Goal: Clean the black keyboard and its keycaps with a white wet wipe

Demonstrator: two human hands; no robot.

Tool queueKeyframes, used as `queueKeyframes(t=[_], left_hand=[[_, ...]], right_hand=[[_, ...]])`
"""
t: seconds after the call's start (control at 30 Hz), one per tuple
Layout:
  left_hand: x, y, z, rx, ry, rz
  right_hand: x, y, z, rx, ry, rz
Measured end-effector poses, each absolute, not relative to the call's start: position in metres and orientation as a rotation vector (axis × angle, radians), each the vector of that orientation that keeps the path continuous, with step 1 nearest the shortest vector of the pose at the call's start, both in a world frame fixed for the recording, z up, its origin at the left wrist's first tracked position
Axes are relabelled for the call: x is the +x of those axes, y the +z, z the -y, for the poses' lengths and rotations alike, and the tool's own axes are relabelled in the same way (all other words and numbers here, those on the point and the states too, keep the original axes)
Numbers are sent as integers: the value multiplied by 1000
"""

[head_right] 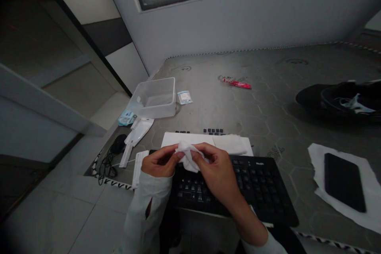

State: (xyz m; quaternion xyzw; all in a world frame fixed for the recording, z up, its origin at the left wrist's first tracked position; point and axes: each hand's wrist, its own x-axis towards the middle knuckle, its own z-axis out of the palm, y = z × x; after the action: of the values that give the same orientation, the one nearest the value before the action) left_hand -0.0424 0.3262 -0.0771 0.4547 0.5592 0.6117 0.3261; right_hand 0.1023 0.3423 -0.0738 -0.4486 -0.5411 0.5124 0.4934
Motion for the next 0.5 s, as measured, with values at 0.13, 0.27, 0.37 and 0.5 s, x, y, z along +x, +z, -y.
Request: queueKeyframes(t=[0.13,0.27,0.37,0.5], left_hand=[[-42,-71,-325,1096,1671,-1415],[-40,-71,-325,1046,1658,-1417],[-40,-69,-325,1007,1686,-1401],[-42,-66,-326,971,1690,-1445]], right_hand=[[99,-72,-341,-1002,1415,1155],[96,-76,-341,-982,1411,1030],[97,-82,-344,-1015,1275,1051],[101,-85,-344,-1101,888,1284]])
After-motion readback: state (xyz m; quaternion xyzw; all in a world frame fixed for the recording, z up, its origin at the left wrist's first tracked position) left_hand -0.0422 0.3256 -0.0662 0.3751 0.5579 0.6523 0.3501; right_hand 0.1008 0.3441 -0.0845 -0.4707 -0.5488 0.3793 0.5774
